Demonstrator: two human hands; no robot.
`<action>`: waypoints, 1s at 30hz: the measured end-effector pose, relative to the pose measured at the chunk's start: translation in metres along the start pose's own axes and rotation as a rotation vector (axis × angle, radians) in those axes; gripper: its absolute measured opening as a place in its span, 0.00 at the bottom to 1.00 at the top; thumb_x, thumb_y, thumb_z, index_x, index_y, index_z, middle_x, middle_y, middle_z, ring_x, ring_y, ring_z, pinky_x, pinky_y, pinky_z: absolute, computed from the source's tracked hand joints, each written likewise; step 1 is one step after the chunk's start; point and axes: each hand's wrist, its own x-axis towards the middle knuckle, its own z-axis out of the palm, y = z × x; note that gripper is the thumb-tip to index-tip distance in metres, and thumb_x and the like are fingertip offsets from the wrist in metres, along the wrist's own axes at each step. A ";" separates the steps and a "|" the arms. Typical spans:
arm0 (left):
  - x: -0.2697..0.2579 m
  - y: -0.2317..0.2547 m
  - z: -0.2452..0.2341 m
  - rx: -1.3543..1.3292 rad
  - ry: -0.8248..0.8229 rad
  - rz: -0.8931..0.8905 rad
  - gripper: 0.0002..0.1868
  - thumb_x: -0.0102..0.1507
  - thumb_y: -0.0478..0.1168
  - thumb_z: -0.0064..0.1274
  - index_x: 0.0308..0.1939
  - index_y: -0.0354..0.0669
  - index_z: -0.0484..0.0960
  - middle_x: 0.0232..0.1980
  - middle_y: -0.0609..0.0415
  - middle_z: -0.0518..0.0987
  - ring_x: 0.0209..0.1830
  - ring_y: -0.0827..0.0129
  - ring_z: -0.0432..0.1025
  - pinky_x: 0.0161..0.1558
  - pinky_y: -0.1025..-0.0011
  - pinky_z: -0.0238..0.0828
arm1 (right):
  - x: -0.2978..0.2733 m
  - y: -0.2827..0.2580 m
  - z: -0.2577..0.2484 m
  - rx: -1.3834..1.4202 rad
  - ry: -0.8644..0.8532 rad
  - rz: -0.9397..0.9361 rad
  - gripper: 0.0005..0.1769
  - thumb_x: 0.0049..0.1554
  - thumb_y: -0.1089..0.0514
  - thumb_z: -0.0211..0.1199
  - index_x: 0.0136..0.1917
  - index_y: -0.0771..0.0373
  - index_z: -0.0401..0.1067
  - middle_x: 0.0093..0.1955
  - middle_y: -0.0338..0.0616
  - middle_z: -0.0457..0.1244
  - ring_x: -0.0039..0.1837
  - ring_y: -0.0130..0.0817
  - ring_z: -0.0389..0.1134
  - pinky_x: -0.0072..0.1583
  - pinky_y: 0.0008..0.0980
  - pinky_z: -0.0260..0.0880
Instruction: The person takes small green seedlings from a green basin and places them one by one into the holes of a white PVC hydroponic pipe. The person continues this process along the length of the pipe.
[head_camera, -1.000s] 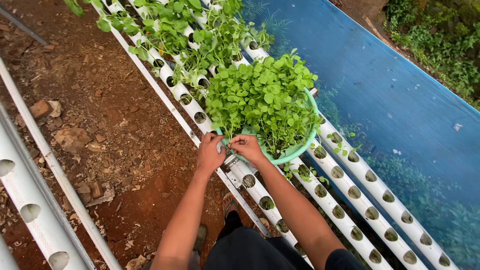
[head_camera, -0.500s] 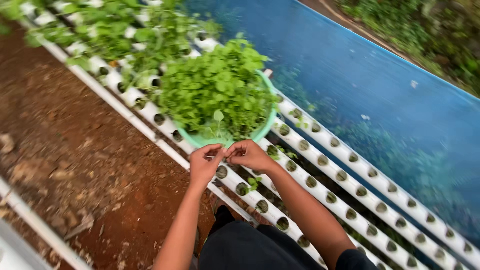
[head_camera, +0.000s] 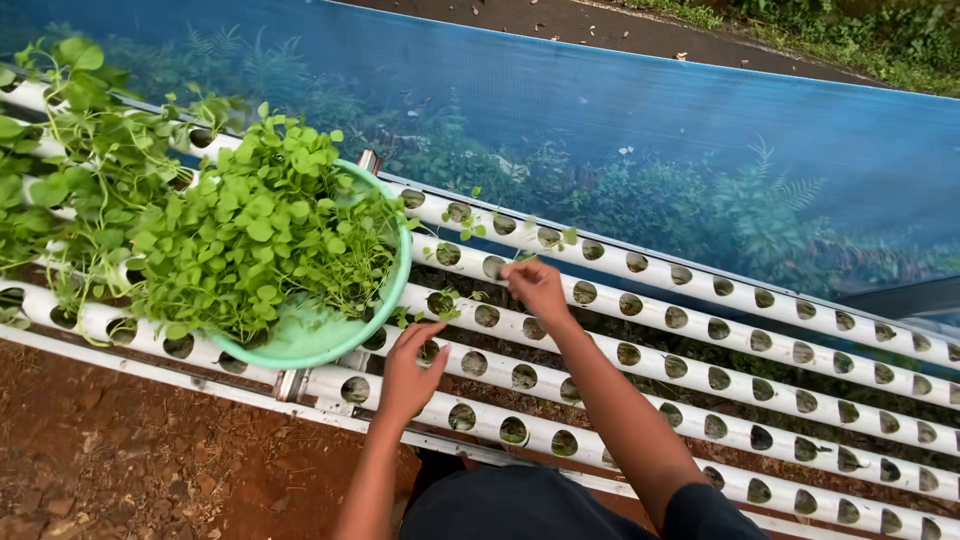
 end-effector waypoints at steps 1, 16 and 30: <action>-0.001 -0.022 0.001 0.002 -0.004 0.001 0.22 0.74 0.34 0.61 0.73 0.38 0.87 0.68 0.41 0.86 0.73 0.42 0.79 0.72 0.44 0.77 | 0.020 0.010 -0.008 0.003 0.004 0.001 0.02 0.63 0.64 0.77 0.48 0.64 0.85 0.36 0.47 0.73 0.34 0.28 0.71 0.41 0.25 0.76; -0.008 -0.192 -0.080 0.751 0.369 -0.010 0.22 0.71 0.54 0.67 0.67 0.57 0.93 0.60 0.57 0.90 0.64 0.60 0.74 0.62 0.59 0.78 | 0.192 0.110 -0.014 -1.049 -0.023 -0.005 0.12 0.69 0.41 0.70 0.51 0.40 0.92 0.28 0.42 0.68 0.54 0.53 0.75 0.96 0.66 0.23; -0.005 -0.214 -0.084 0.538 0.581 0.280 0.16 0.63 0.47 0.77 0.52 0.47 0.96 0.48 0.53 0.85 0.58 0.53 0.80 0.62 0.55 0.82 | 0.084 0.055 0.063 -1.096 0.154 -0.384 0.08 0.68 0.50 0.71 0.59 0.47 0.87 0.52 0.45 0.74 0.54 0.54 0.77 0.63 0.54 0.78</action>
